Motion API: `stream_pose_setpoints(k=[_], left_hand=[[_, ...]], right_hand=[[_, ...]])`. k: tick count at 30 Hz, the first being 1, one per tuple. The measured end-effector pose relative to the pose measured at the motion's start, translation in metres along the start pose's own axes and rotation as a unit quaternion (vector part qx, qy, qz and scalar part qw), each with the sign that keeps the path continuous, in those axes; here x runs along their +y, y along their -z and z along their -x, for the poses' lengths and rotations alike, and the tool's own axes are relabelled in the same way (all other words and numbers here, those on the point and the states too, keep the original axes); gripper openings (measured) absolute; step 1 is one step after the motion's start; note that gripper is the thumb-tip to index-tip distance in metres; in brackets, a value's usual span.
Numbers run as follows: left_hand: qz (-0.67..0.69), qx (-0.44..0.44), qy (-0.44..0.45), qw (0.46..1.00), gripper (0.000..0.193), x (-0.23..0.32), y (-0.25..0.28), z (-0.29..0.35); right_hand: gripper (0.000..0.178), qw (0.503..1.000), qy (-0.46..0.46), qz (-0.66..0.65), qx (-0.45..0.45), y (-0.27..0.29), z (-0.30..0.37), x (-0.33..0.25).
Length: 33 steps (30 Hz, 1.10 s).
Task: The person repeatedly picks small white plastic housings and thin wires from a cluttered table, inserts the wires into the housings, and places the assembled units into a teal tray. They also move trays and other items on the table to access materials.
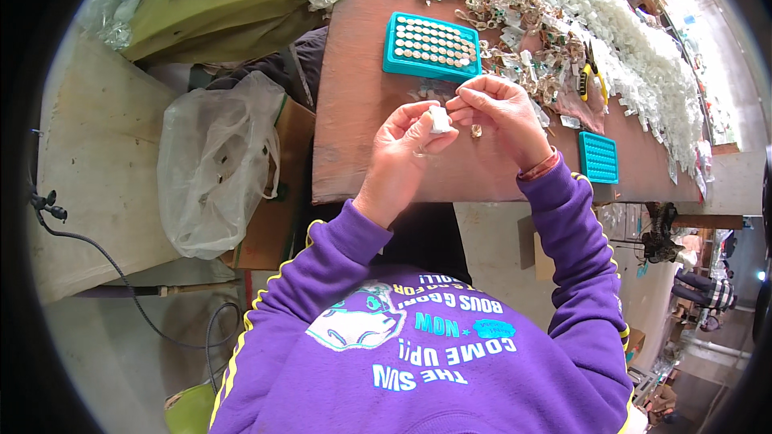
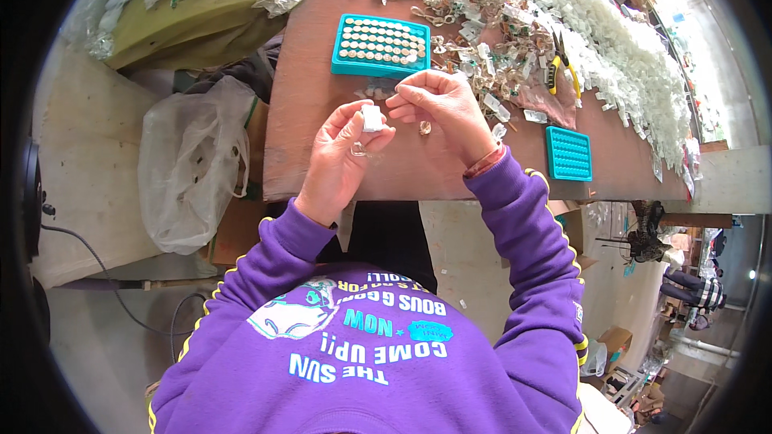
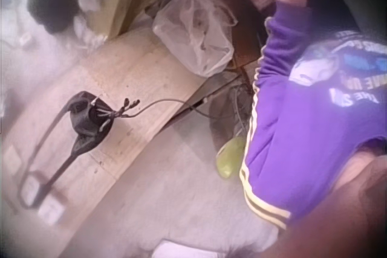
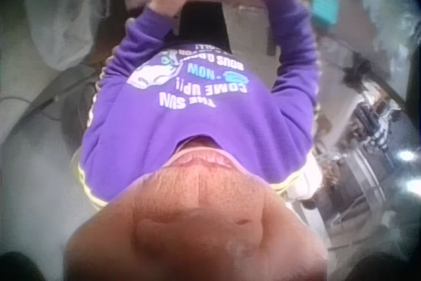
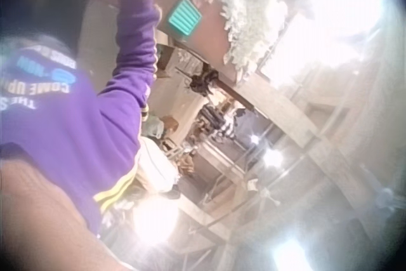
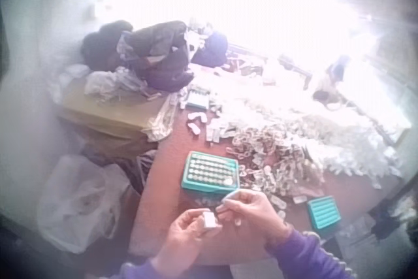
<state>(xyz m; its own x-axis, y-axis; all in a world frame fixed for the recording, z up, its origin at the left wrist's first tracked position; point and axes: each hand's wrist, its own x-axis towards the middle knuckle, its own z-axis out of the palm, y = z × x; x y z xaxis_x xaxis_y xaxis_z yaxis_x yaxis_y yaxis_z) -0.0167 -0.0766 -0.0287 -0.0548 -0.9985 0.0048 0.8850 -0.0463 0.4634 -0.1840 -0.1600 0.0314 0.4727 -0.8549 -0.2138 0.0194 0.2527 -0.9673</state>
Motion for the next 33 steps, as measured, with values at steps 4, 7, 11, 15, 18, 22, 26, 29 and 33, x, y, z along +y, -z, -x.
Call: stream_pose_setpoints(k=[4,7,11,15,18,22,26,29,33], left_hand=[[-0.006,0.0,0.017,1.0,0.025,0.001,0.005,-0.002],[-0.002,-0.01,0.027,1.0,0.026,0.002,0.007,-0.001],[0.01,-0.015,0.031,0.999,0.028,0.001,0.007,-0.002],[0.009,-0.023,0.035,0.999,0.029,0.001,0.008,-0.002],[0.016,-0.033,0.035,0.999,0.028,0.002,0.007,-0.003],[-0.012,0.002,0.028,1.0,0.027,0.001,0.002,-0.001],[-0.016,0.0,0.029,0.999,0.027,0.001,0.002,-0.001],[-0.001,-0.008,0.027,1.0,0.027,0.0,0.003,-0.002],[0.015,-0.006,0.026,1.0,0.027,0.0,0.004,-0.002]], right_hand=[[0.012,1.0,0.016,0.018,0.006,-0.005,0.01,-0.005],[0.01,0.999,0.026,0.017,0.016,-0.015,0.014,-0.005],[0.004,0.99,0.111,0.076,0.037,-0.033,0.02,0.006],[0.007,0.931,0.247,0.238,0.128,-0.042,0.021,0.015],[0.006,0.914,0.272,0.267,0.136,-0.043,0.023,0.018],[0.007,0.953,0.217,0.169,0.128,-0.043,0.025,0.019],[0.01,0.974,0.167,0.115,0.099,-0.041,0.027,0.017],[0.011,0.977,0.157,0.116,0.082,-0.038,0.028,0.014],[0.009,0.977,0.163,0.108,0.088,-0.037,0.029,0.016]])
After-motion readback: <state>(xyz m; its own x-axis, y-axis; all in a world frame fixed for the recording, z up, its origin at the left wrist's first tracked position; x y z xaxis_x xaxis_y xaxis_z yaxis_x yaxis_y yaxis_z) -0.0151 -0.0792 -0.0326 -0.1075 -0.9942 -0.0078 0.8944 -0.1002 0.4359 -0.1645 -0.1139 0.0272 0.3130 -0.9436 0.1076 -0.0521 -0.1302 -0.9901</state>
